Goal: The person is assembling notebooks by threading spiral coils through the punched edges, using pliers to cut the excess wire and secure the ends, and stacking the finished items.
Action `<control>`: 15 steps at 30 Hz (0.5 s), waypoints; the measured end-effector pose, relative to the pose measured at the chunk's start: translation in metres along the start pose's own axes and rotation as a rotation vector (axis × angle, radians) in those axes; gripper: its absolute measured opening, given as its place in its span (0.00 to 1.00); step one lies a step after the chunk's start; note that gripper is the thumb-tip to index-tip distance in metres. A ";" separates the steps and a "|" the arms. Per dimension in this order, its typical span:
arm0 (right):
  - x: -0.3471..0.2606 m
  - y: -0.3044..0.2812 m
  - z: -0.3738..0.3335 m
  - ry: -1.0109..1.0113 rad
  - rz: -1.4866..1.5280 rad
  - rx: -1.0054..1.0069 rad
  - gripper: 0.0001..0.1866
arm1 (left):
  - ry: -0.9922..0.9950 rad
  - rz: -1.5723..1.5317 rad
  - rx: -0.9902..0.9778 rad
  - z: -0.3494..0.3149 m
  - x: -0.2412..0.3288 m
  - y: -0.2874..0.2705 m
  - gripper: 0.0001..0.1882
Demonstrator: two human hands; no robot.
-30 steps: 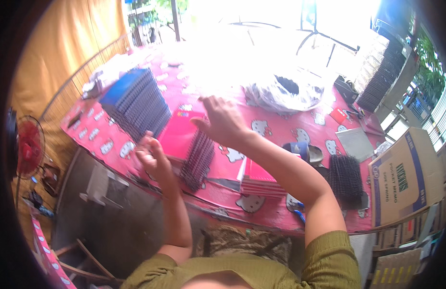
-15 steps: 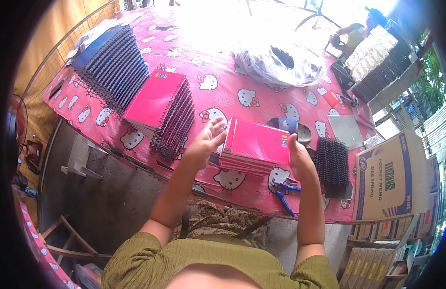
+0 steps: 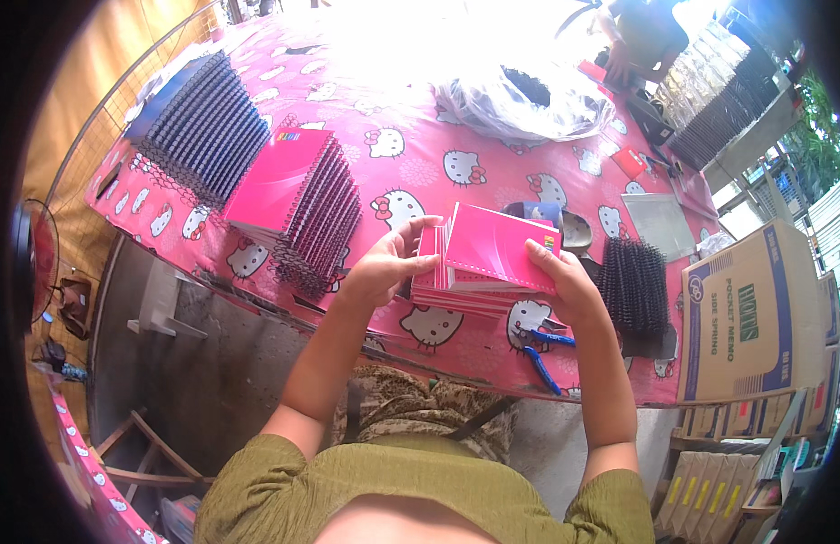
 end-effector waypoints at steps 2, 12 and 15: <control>0.000 0.003 0.000 -0.018 0.032 0.049 0.23 | 0.007 0.186 0.060 0.004 0.000 0.001 0.39; 0.014 -0.018 0.001 -0.025 0.116 -0.036 0.21 | -0.008 0.080 -0.067 -0.006 0.005 0.000 0.40; 0.010 -0.013 -0.006 -0.057 0.154 -0.023 0.20 | 0.023 0.170 -0.015 0.003 -0.001 0.000 0.39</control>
Point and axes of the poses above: each hand's wrist, its own z-axis towards the middle knuckle, its own y-axis out of the palm, x = y × z, the point moved 2 cm from there along z, towards the middle knuckle, and after that the axes turned 7 degrees about -x, right-handed, at the moved point
